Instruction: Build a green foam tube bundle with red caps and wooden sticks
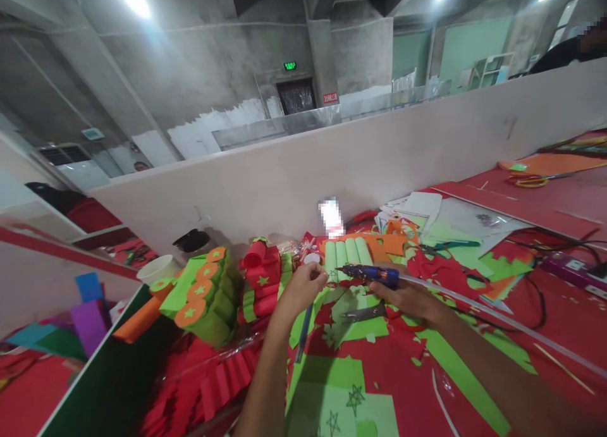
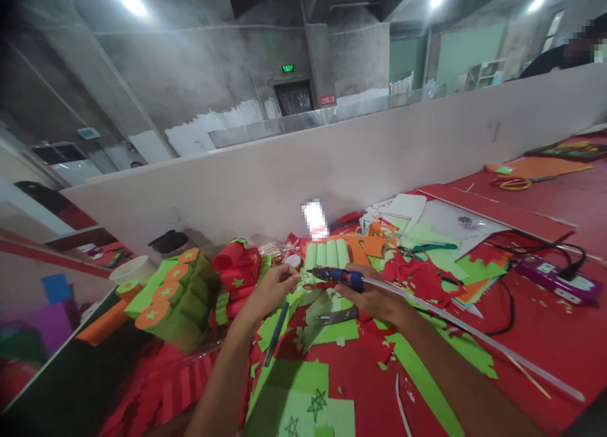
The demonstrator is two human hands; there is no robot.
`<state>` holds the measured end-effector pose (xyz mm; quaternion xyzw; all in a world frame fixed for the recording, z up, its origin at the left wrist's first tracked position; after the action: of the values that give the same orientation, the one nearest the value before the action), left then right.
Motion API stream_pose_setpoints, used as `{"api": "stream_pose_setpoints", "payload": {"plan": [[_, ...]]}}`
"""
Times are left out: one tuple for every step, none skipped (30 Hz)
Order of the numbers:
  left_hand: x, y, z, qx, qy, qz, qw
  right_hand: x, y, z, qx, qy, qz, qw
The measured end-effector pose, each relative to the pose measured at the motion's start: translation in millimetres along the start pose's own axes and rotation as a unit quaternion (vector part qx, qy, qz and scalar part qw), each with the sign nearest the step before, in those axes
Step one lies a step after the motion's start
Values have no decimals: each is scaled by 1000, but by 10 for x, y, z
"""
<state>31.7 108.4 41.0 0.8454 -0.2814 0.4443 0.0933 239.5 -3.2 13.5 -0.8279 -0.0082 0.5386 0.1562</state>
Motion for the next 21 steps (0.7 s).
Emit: {"api": "stream_pose_setpoints", "payload": {"plan": [[8,2,-1,1,-3,1,1000,-17,-1,11,-3,17,-13,1000],[15,3,-2,2,-5,2,1000,-31,-1,16,1,45,-24,999],[19,4,-2,3,-8,3,1000,-41,2,18,7,75,-32,997],[22,4,-1,3,-11,5,1000,-47,5,22,9,95,-36,995],[23,5,0,2,-14,6,1000,-52,8,26,10,109,-40,993],[24,6,2,1,-18,7,1000,-59,11,32,10,121,-45,992],[24,7,2,0,-22,9,1000,-68,11,41,7,128,-52,990],[25,9,3,0,-25,10,1000,-77,11,49,3,130,-60,990],[27,11,3,-1,-27,12,1000,-87,8,55,4,127,-67,990],[29,15,4,-3,-28,14,999,-94,5,59,4,122,-72,990],[32,18,5,-6,-29,14,999,-98,2,64,2,117,-75,990],[36,23,6,-8,-29,14,999,-100,-2,67,2,114,-76,991],[39,27,7,-11,-30,13,999,-99,-5,70,1,115,-76,991],[42,32,8,-14,-30,12,999,-96,-8,71,0,119,-75,990],[45,37,9,-17,-30,11,999,-91,-11,73,-2,123,-75,990],[46,41,9,-19,-30,10,999,-84,-12,74,-3,127,-75,989],[48,45,9,-20,-30,10,999,-78,-14,74,-2,128,-74,989],[50,48,9,-21,-29,11,999,-71,-15,76,-4,128,-73,989],[52,51,8,-21,-28,12,999,-66,-15,79,-6,127,-73,989],[55,52,7,-20,-27,13,999,-65,-15,80,-5,128,-73,989],[59,53,5,-19,-26,14,999,-65,-14,82,-5,131,-72,989]]}}
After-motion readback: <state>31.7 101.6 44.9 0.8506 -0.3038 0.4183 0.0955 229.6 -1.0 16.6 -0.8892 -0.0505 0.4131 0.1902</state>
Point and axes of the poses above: each hand's wrist, its own y-axis away from the middle knuckle, its own z-axis out of the palm, x = y × z, the point moved 4 cm from there along -y, towards the middle knuckle, and after that the axes turned 2 degrees about x, right-handed, at the moved point
